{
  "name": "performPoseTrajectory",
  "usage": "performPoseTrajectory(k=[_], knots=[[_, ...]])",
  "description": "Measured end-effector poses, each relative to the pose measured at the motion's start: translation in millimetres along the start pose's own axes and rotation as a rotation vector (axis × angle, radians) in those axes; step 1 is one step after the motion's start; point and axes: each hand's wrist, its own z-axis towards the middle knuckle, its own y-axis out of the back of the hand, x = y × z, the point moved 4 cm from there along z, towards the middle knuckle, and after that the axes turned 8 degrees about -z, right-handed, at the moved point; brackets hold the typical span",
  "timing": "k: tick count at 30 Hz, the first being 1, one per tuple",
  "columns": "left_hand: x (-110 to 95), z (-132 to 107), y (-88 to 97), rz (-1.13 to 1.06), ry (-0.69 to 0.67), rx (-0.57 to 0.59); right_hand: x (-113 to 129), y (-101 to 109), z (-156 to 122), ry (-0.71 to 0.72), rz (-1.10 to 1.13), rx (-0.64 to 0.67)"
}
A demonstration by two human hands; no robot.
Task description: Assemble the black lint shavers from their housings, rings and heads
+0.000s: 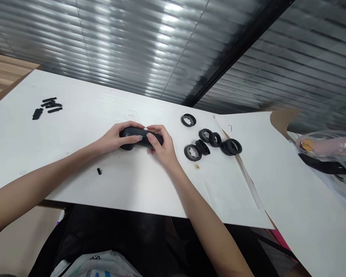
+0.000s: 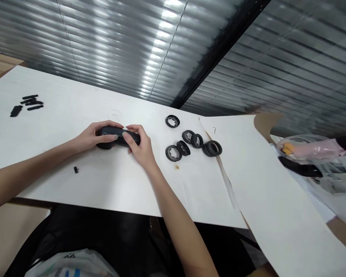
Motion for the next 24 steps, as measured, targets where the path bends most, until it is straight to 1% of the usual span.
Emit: performPoseTrajectory(k=[10,17,21,24], knots=[[-1.9,-0.9,-1.2,0.027,-0.042,-0.018,2.7,-0.4,-0.3,-0.012,-0.050,0.018],[-3.0,-2.2,-1.9,0.027,-0.026,-0.022,5.8,1.1,-2.3,0.024,-0.029,0.024],[-5.0,-3.2,-3.6,0.031,-0.027,-0.020,10.3,1.2,-4.1,0.066,-0.032,0.055],[-5.8,-3.8,-5.2,0.032,-0.028,-0.012,8.9,1.8,-4.8,0.064,-0.028,0.076]])
